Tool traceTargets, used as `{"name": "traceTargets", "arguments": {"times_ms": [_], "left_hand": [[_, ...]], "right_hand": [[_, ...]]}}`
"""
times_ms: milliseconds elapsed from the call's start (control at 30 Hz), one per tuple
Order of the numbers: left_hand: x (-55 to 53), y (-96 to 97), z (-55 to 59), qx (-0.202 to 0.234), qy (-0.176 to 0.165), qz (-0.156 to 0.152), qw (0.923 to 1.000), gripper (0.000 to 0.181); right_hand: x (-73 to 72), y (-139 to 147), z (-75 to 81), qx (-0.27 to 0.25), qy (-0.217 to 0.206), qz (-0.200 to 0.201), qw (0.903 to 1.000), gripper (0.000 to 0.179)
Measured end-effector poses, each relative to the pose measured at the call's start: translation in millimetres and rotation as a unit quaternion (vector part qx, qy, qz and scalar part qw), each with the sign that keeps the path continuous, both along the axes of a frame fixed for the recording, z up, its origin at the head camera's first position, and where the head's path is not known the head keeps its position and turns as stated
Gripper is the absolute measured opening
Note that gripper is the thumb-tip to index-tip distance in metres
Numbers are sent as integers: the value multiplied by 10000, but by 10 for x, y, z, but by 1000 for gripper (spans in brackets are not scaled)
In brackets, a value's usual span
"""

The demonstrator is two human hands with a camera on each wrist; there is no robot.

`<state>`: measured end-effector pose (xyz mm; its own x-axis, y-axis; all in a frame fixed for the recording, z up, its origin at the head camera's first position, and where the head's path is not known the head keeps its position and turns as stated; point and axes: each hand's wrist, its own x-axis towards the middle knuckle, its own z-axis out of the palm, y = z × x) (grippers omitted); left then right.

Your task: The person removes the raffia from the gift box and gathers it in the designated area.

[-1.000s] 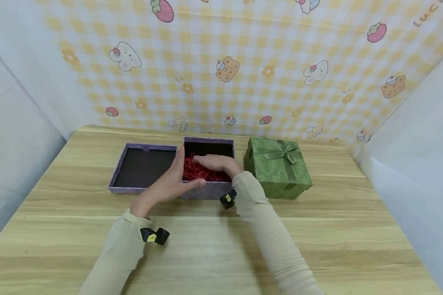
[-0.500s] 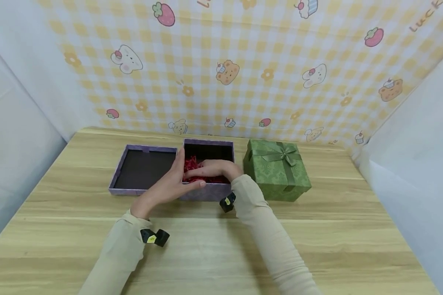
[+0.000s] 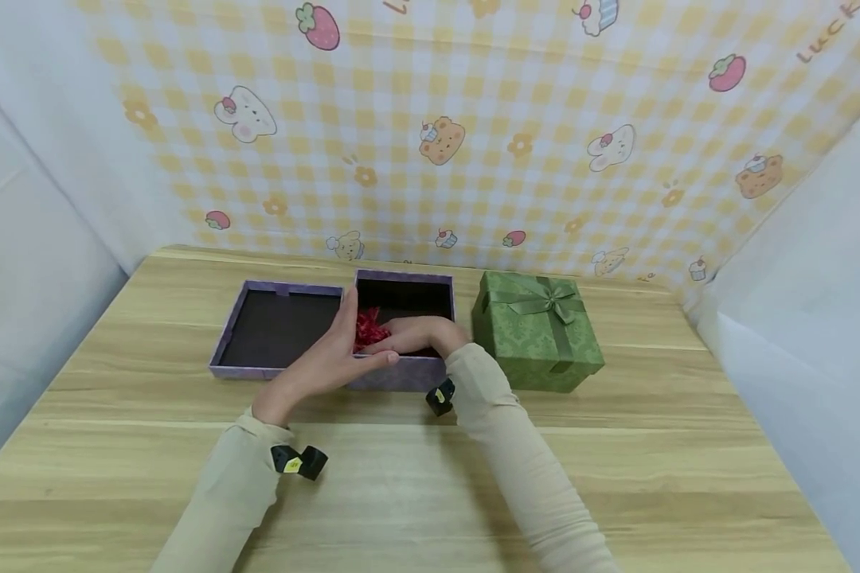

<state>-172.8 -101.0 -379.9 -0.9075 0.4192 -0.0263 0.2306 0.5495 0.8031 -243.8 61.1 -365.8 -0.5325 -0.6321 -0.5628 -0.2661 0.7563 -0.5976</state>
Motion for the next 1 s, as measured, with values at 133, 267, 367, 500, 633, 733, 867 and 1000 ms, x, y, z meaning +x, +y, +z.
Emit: {"name": "traceTargets", "arguments": {"times_ms": [133, 267, 367, 500, 633, 733, 867, 1000], "left_hand": [[8, -3, 6, -21, -9, 16, 10000, 113], [11, -2, 10, 21, -26, 25, 10000, 113], [10, -8, 3, 26, -18, 24, 10000, 113], [6, -7, -3, 24, 8, 15, 10000, 114], [4, -5, -5, 44, -14, 25, 10000, 114], [3, -7, -8, 47, -23, 36, 10000, 114], [-6, -10, -18, 34, 15, 38, 10000, 114], [-13, -5, -23, 73, 4, 22, 10000, 113]], "right_hand": [[14, -19, 1, -28, -28, 76, 10000, 50], [8, -12, 12, -25, 145, 176, 9997, 44], [-1, 1, 10, -92, 357, 372, 9986, 37], [-21, 13, -23, -239, 549, 577, 9965, 30], [-40, 14, -55, -364, 656, 624, 9952, 22], [-43, 9, -59, -407, 742, 637, 9944, 16], [-37, 7, -49, -444, 811, 616, 9938, 14], [-35, 20, -46, -459, 832, 562, 9939, 13]]}}
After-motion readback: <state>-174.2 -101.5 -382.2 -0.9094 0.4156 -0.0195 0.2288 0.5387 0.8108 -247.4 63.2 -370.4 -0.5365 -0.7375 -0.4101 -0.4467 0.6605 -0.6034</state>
